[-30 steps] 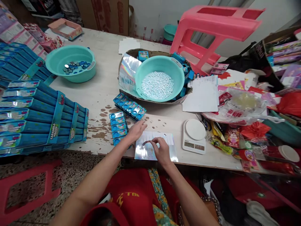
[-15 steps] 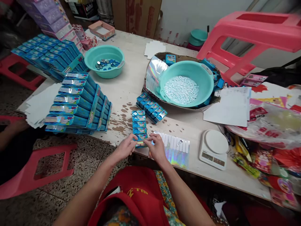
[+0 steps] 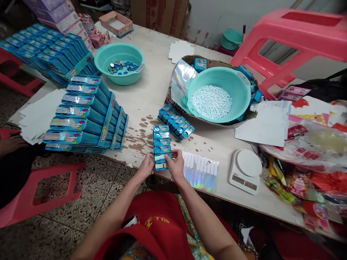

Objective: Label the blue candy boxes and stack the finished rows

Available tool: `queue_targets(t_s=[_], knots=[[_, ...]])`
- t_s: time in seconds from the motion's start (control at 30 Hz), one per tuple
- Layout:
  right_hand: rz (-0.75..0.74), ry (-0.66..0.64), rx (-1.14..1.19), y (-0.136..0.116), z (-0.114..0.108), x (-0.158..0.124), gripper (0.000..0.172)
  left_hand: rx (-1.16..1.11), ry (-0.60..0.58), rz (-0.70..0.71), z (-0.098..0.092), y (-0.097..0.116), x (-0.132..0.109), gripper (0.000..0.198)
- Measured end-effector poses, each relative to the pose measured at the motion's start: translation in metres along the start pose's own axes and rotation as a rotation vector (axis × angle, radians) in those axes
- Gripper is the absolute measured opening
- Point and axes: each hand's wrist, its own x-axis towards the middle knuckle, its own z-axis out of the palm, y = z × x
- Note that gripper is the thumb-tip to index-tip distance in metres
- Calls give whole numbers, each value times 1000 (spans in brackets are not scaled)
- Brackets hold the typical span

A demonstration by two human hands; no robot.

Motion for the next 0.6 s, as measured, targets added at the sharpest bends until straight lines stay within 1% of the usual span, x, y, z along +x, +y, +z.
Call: queue_targets(t_s=[0.03, 0.1, 0.17, 0.2, 0.27, 0.33, 0.37, 0.4, 0.43, 0.5, 0.53, 0.57, 0.6], knots=[[8, -19, 47, 2, -3, 2, 25, 50, 25, -5, 1, -2, 1, 16], [-1, -36, 114, 9, -15, 6, 24, 224, 63, 7, -4, -2, 1, 17], [-54, -12, 74, 20, -32, 12, 30, 428, 86, -4, -15, 4, -4, 18], [-104, 9, -10, 28, -42, 17, 34, 508, 109, -18, -22, 9, -8, 18], [-224, 26, -257, 45, -60, 28, 46, 584, 206, -31, -32, 26, -18, 19], [-310, -26, -506, 62, -73, 39, 56, 570, 315, 29, -32, 50, -27, 20], [-326, -59, -597, 70, -78, 44, 56, 551, 342, 90, -27, 64, -30, 20], [-330, -86, -660, 76, -80, 48, 54, 539, 340, 163, -20, 77, -29, 20], [-331, -107, -699, 80, -81, 51, 49, 540, 312, 239, -9, 90, -26, 20], [-338, -130, -723, 86, -81, 54, 42, 608, 210, 369, 16, 112, -12, 21], [-346, -135, -718, 87, -81, 55, 41, 679, 145, 414, 30, 120, -1, 22], [-352, -135, -705, 88, -81, 55, 42, 767, 82, 430, 44, 126, 11, 22], [-354, -130, -689, 89, -80, 55, 46, 865, 32, 416, 57, 131, 25, 23]])
